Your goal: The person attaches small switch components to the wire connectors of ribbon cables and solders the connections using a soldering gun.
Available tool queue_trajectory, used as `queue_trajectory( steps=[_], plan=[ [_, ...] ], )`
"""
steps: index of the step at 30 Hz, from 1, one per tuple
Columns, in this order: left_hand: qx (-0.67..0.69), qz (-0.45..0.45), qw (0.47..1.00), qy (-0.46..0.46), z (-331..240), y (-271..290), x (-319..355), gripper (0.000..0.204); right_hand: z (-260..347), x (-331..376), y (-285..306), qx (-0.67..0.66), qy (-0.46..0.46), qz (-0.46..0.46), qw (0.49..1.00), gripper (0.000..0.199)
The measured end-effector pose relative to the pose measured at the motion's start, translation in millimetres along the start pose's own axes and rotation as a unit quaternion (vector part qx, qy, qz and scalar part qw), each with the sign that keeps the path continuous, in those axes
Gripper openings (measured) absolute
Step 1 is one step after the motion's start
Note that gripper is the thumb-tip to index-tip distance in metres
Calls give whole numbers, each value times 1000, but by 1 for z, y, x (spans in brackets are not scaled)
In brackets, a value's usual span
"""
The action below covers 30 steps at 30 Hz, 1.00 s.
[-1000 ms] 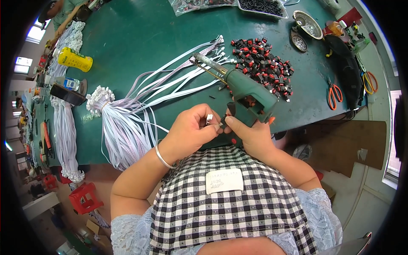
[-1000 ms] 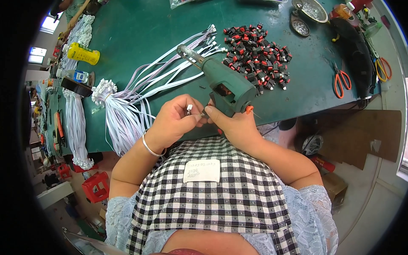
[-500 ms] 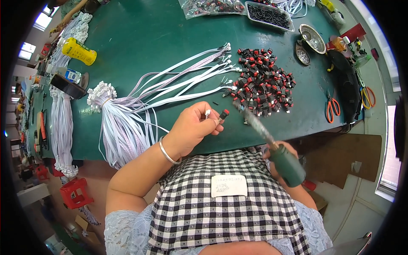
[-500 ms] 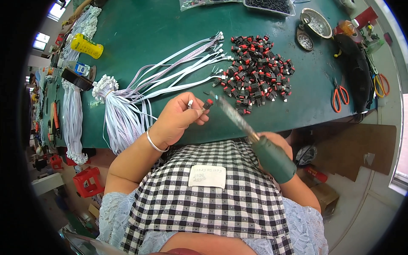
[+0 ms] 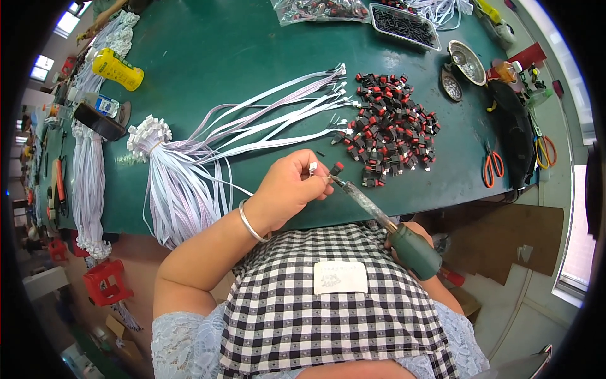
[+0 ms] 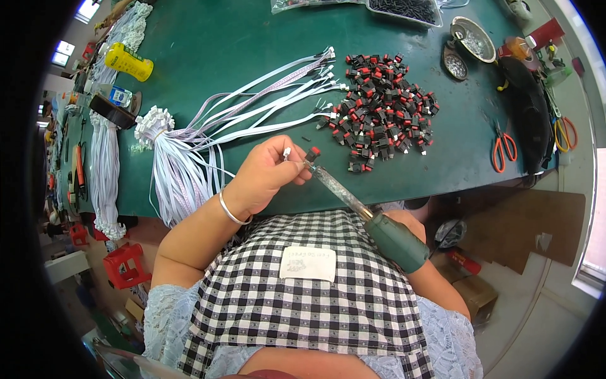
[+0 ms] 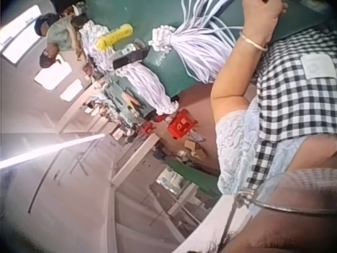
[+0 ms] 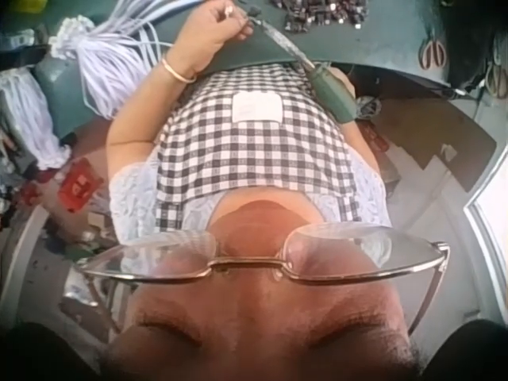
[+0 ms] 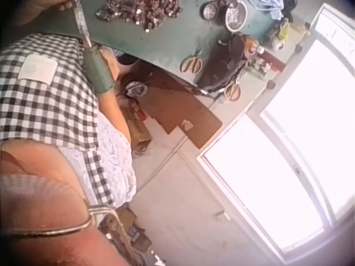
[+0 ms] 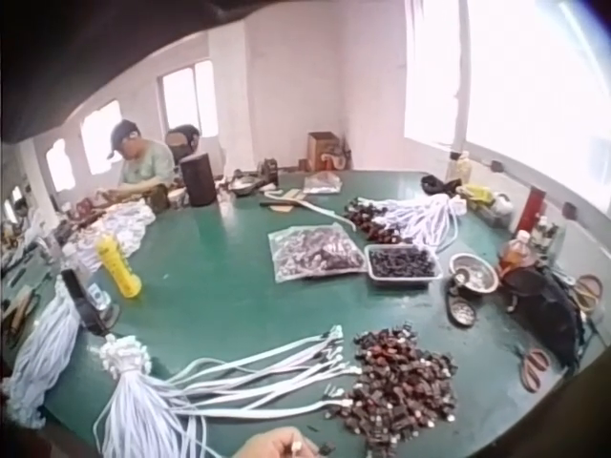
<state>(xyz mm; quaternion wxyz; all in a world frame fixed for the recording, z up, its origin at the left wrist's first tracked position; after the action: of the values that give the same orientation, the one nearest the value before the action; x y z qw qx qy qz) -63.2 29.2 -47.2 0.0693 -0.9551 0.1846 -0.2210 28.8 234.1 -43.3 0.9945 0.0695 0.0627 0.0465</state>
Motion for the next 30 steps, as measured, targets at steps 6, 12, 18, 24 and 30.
queue_trajectory(
  steps=[6, 12, 18, 24, 30],
  plan=[
    [-9, 2, 1000, 6, 1, 0, -2, 7, -7, 5, -4, 149, 76, 71, 983, 9],
    [-29, 0, 999, 14, 3, 3, -4, 6, -39, 20, 2, 94, 42, 125, 987, 28],
    [-15, 12, 1000, 17, 3, 0, -2, 6, -22, -2, 7, -263, -109, -69, 956, 45],
    [-48, 64, 997, -6, -4, -17, 15, 7, 8, -63, -44, -252, -158, -49, 953, 43],
    [-70, 81, 994, -16, -7, -18, 18, 7, 14, -78, -70, -241, -207, -2, 948, 47]
  ],
)
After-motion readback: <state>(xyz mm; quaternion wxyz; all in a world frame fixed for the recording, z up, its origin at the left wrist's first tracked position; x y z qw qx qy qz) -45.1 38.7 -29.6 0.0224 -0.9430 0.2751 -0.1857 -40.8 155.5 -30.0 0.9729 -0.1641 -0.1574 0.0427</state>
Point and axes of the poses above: each hand's wrist, its own x-axis away from the middle knuckle, its own y-axis out of the back of the hand, z = x × y, the point moved 10 cm from there along -x, towards the middle knuckle, and after that the axes turned 7 degrees about -x, right-handed, at the moved point
